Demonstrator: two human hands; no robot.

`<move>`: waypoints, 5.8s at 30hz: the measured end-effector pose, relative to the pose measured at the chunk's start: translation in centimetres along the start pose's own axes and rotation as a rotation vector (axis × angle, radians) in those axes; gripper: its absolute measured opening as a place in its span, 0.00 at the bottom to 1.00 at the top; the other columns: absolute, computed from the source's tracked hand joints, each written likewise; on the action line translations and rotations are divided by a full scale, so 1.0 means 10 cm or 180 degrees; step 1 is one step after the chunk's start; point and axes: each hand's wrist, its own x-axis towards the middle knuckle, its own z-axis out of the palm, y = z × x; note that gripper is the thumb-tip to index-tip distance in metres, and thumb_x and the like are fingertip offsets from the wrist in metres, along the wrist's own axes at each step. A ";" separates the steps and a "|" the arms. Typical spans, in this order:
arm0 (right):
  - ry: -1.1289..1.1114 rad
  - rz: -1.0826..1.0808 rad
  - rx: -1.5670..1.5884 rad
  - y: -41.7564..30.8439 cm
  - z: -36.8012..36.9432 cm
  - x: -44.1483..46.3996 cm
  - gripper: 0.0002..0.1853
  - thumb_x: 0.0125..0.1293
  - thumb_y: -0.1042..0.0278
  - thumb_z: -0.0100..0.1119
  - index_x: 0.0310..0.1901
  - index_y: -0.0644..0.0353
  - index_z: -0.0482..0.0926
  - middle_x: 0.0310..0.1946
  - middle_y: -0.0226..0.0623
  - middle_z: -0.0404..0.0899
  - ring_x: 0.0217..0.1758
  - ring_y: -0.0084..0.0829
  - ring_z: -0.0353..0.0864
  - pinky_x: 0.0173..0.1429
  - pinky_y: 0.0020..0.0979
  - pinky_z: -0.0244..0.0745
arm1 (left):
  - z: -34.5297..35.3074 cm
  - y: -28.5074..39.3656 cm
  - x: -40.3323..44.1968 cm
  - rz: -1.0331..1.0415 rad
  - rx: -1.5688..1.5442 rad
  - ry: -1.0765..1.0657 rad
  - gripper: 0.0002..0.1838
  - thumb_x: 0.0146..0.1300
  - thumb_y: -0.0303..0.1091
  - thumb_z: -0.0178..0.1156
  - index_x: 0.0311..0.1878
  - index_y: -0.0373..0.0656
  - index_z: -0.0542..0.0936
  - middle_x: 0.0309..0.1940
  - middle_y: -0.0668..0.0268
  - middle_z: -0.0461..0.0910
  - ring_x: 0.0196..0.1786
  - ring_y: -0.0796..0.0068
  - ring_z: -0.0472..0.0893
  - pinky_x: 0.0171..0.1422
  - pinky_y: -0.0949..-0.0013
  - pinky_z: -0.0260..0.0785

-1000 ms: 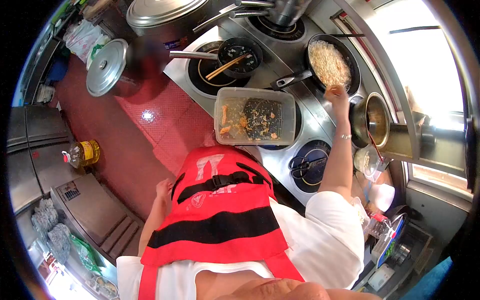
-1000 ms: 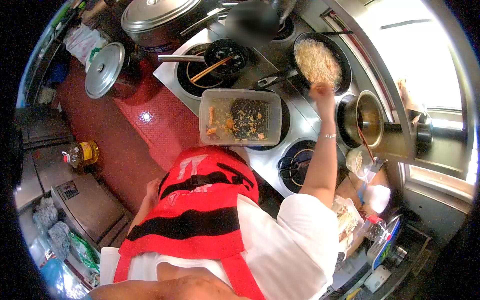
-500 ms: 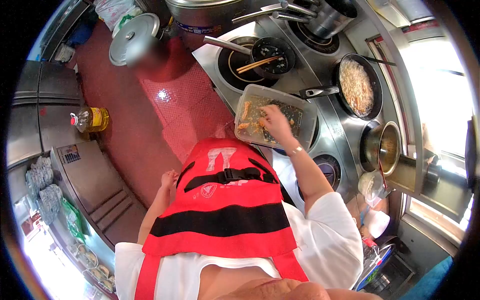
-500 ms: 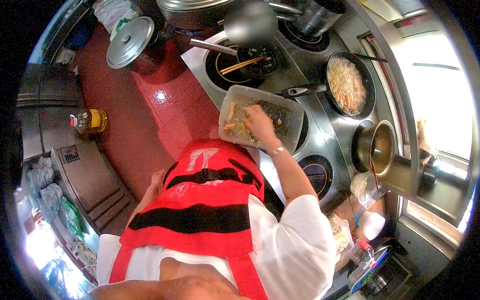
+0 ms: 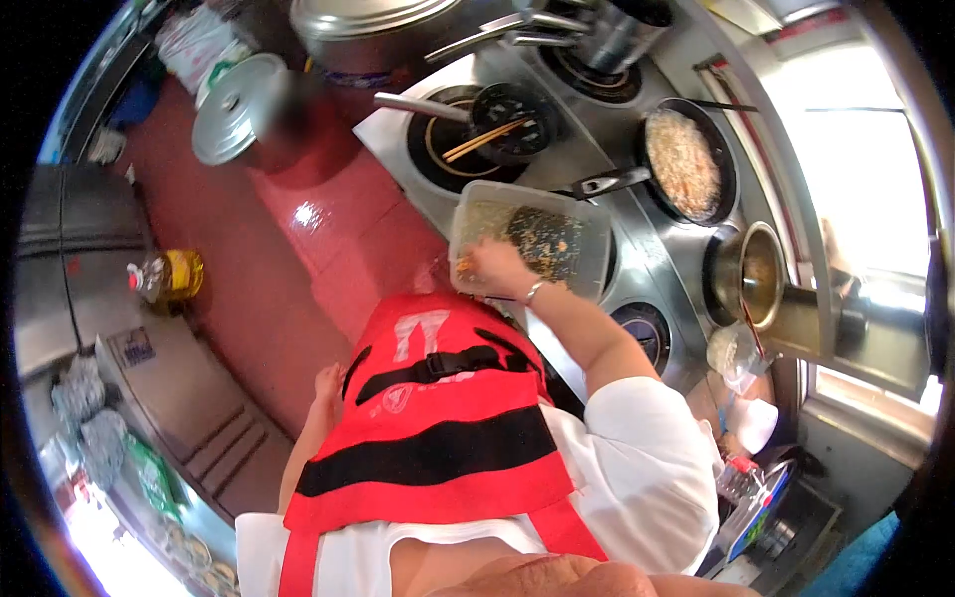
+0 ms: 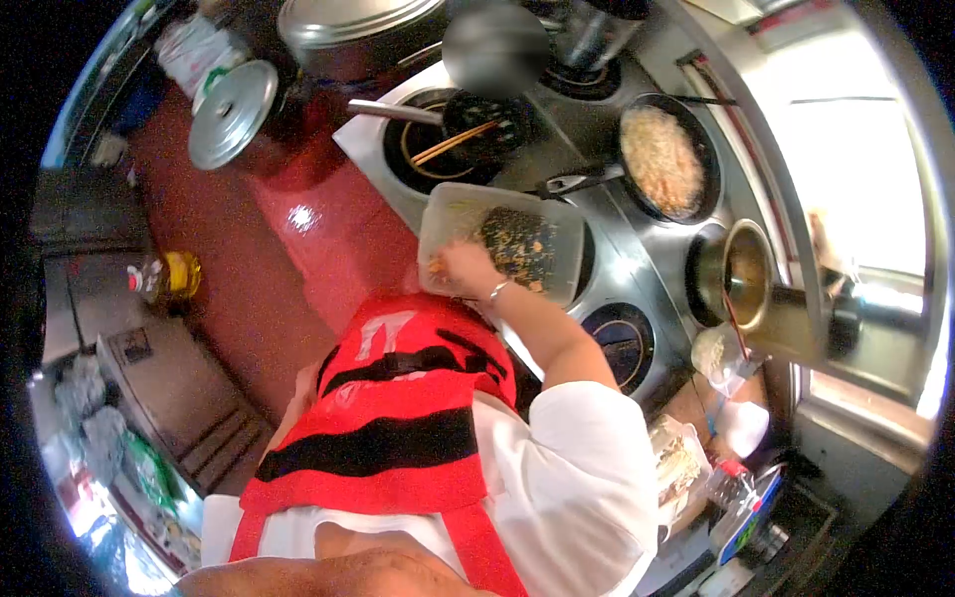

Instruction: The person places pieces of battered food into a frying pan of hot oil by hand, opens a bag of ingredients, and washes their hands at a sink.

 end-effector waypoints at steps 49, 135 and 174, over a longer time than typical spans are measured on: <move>0.0349 0.1406 -0.0423 1.28 0.21 -0.55 0.08 0.49 0.72 0.61 0.31 0.62 0.75 0.32 0.46 0.75 0.39 0.47 0.76 0.44 0.41 0.72 | 0.02 0.50 0.03 -0.0341 0.0393 0.0238 0.11 0.65 0.41 0.54 0.40 0.43 0.76 0.31 0.69 0.79 0.28 0.82 0.76 0.27 0.79 0.65; -0.0655 0.3822 0.1158 0.21 1.44 -3.77 0.23 0.51 0.53 0.64 0.43 0.62 0.78 0.45 0.50 0.78 0.50 0.45 0.77 0.50 0.37 0.73 | 2.42 2.32 0.21 0.2868 0.5013 0.0287 0.26 0.61 0.55 0.50 0.47 0.40 0.79 0.58 0.48 0.68 0.58 0.37 0.66 0.55 0.49 0.66; 0.1091 0.1383 0.2284 -1.56 1.48 -0.25 0.17 0.62 0.73 0.52 0.53 0.67 0.70 0.49 0.53 0.74 0.48 0.46 0.76 0.53 0.45 0.69 | -1.18 0.21 -1.63 0.1383 0.0808 0.1495 0.19 0.46 0.46 0.59 0.34 0.41 0.83 0.29 0.53 0.82 0.34 0.59 0.82 0.40 0.60 0.72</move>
